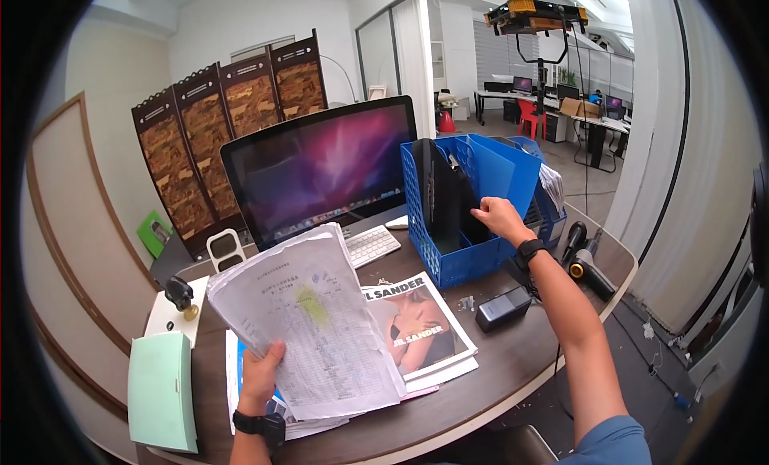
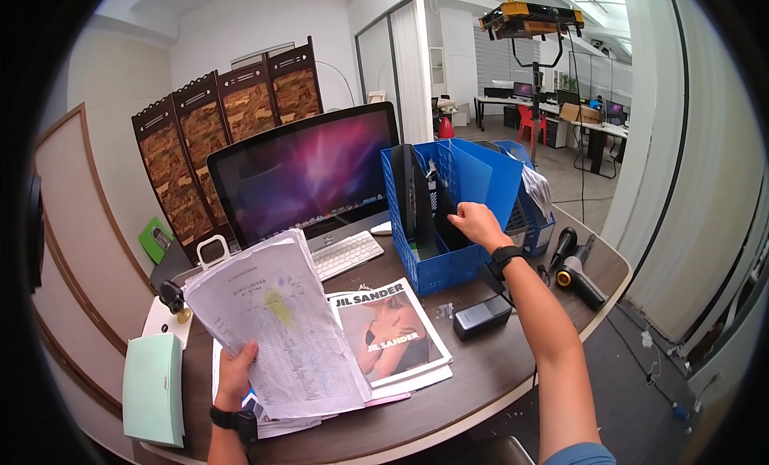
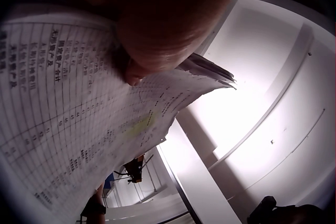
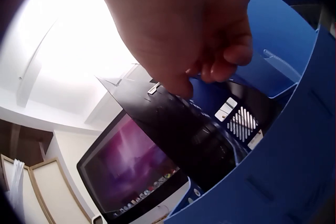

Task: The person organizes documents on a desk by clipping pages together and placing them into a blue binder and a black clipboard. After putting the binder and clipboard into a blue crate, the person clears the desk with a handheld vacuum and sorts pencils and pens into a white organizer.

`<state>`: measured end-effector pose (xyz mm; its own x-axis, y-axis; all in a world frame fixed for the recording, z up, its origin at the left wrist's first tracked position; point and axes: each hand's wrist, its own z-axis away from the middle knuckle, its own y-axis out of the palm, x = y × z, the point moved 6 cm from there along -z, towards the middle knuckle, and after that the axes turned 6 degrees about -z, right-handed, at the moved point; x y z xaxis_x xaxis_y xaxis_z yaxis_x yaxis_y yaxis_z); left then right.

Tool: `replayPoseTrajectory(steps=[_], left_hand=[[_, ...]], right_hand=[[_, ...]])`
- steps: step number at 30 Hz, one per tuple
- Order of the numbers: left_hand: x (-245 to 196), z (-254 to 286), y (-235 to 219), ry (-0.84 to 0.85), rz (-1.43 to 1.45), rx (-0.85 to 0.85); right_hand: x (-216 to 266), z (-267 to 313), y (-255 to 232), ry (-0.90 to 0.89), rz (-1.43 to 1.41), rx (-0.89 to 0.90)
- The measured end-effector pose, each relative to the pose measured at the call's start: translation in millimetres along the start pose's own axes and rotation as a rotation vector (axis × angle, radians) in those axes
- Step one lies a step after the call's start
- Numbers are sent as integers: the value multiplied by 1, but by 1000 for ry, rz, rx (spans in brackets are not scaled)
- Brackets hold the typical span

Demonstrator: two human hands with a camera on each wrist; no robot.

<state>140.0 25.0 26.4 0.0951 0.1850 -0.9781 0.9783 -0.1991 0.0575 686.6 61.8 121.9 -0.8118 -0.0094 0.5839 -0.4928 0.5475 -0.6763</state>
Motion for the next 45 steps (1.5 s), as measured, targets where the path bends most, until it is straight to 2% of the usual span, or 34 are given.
replayPoseTrajectory(steps=[4, 6, 9, 10, 12, 14, 16, 19, 21, 22, 23, 25, 28, 31, 33, 35, 37, 39, 40, 41, 43, 44, 45], left_hand=[[-1, 3, 3, -13, -22, 12], [-1, 4, 4, -2, -25, 13], [1, 4, 4, -3, -9, 14], [2, 4, 3, -8, -10, 18], [4, 6, 1, -16, -11, 9], [0, 7, -1, 32, -19, -8], [-3, 8, -3, 40, -10, -32], [-10, 9, -9, 31, -4, -57], [-20, 12, -12, 54, 56, -101], [-22, 14, -16, 25, 47, -132], [-29, 12, -17, 64, 66, -120], [-42, 8, -16, 104, 84, -114], [-58, 10, -7, 120, 143, -67], [-55, 16, 0, 68, 184, -20], [-42, 21, 6, -34, 174, -9], [-28, 27, 11, -64, 185, -24], [-7, 36, 22, -235, 158, 16], [16, 43, 27, -296, 160, 39], [27, 47, 31, -357, 166, 75], [32, 50, 32, -361, 166, 63], [42, 54, 42, -438, 163, 117], [43, 53, 44, -469, 148, 127], [44, 52, 47, -471, 148, 128]], right_hand=[[-3, -9, 7, -25, 191, 118], [3, -8, 8, -183, 365, 11], [-3, -14, 12, -161, 314, -42], [-6, -16, 5, -114, 188, -119], [-10, -23, -14, -94, -10, -259], [23, -11, -53, -164, -98, -345], [39, -7, -86, -242, -126, -453], [86, 34, -140, -337, -124, -713], [83, 44, -163, -210, -113, -742], [97, 54, -164, -276, -339, -647], [108, 58, -155, -425, -622, -505], [112, 68, -129, -302, -697, -297], [103, 81, -56, -40, -808, 11], [87, 107, 31, 183, -824, 419], [91, 131, 86, 237, -952, 710], [68, 148, 136, 324, -933, 818], [75, 160, 155, 247, -637, 979], [76, 151, 150, 74, -299, 767], [81, 147, 141, 44, -345, 627], [85, 146, 137, 100, -430, 612], [109, 162, 138, 118, -914, 643], [124, 172, 135, 185, -1012, 719], [128, 176, 138, 187, -1012, 719]])
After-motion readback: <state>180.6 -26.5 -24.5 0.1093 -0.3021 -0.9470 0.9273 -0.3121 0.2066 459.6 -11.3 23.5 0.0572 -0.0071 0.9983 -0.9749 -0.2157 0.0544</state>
